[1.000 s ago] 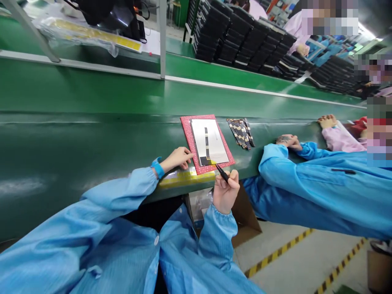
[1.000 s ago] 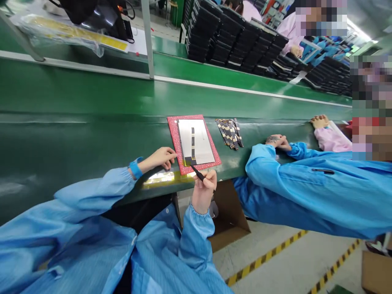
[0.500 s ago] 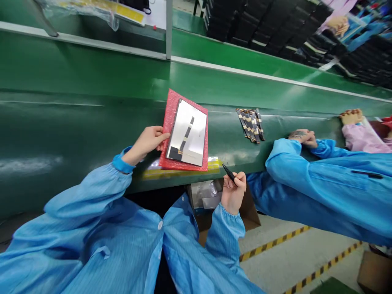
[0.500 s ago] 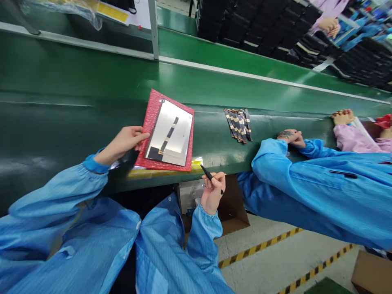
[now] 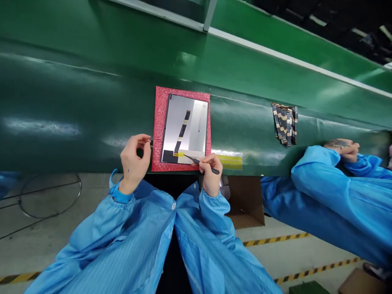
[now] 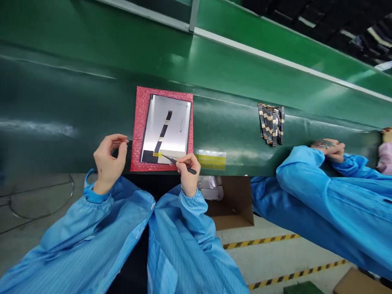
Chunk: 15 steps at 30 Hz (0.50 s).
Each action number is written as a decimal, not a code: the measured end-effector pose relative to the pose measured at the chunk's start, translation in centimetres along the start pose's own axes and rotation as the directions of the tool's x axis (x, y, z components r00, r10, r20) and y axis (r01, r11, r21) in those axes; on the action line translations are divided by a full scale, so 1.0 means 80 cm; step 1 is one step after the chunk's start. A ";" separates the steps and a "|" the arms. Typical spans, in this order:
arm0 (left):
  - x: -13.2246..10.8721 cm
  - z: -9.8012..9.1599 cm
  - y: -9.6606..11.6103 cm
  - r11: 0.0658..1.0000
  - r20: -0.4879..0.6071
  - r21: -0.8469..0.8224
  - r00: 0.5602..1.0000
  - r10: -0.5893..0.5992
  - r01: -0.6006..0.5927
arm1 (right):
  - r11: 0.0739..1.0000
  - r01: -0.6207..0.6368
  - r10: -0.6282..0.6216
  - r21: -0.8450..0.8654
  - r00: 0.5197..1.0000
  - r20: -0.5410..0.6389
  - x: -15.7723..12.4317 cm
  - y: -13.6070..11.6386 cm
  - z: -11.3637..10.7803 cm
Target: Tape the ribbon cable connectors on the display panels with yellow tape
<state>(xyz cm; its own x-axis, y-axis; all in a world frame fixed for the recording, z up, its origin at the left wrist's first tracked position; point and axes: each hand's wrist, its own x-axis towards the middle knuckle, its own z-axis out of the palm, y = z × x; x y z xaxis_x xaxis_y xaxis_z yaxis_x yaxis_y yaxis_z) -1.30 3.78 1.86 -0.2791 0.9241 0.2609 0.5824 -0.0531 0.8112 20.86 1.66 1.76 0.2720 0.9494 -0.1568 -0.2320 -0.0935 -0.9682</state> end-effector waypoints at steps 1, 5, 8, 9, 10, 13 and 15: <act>-0.004 0.004 -0.003 0.999 -0.007 0.024 0.999 0.037 -0.037 | 1.000 0.001 0.000 -0.027 1.000 0.014 0.002 0.002 0.005; -0.011 0.012 -0.014 0.990 -0.004 0.073 0.992 0.123 -0.122 | 0.993 0.023 -0.020 -0.118 0.999 0.027 0.005 0.003 0.014; -0.011 0.012 -0.016 0.989 0.008 0.085 0.993 0.119 -0.120 | 0.987 0.026 -0.022 -0.162 0.999 0.023 0.002 0.004 0.015; -0.010 0.012 -0.016 0.989 0.014 0.091 0.993 0.115 -0.116 | 0.985 0.025 -0.022 -0.173 1.000 0.022 0.000 0.005 0.015; -0.010 0.011 -0.015 0.989 0.017 0.095 0.993 0.115 -0.116 | 0.983 0.028 -0.025 -0.179 0.999 0.021 -0.001 0.006 0.014; -0.011 0.012 -0.014 0.986 0.013 0.091 0.990 0.140 -0.140 | 0.983 0.044 -0.042 -0.177 0.999 0.018 -0.004 0.008 0.015; -0.012 0.013 -0.014 0.982 0.008 0.088 0.986 0.164 -0.164 | 0.984 0.050 -0.048 -0.172 0.999 0.016 -0.005 0.008 0.017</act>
<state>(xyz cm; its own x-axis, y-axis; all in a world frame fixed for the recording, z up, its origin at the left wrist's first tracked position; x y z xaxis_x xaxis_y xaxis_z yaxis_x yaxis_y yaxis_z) -0.93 3.37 0.17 -0.1735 0.9059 0.3862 0.6855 -0.1705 0.7078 19.37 1.64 1.48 0.2677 0.9576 -0.1068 -0.0543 -0.0957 -0.9939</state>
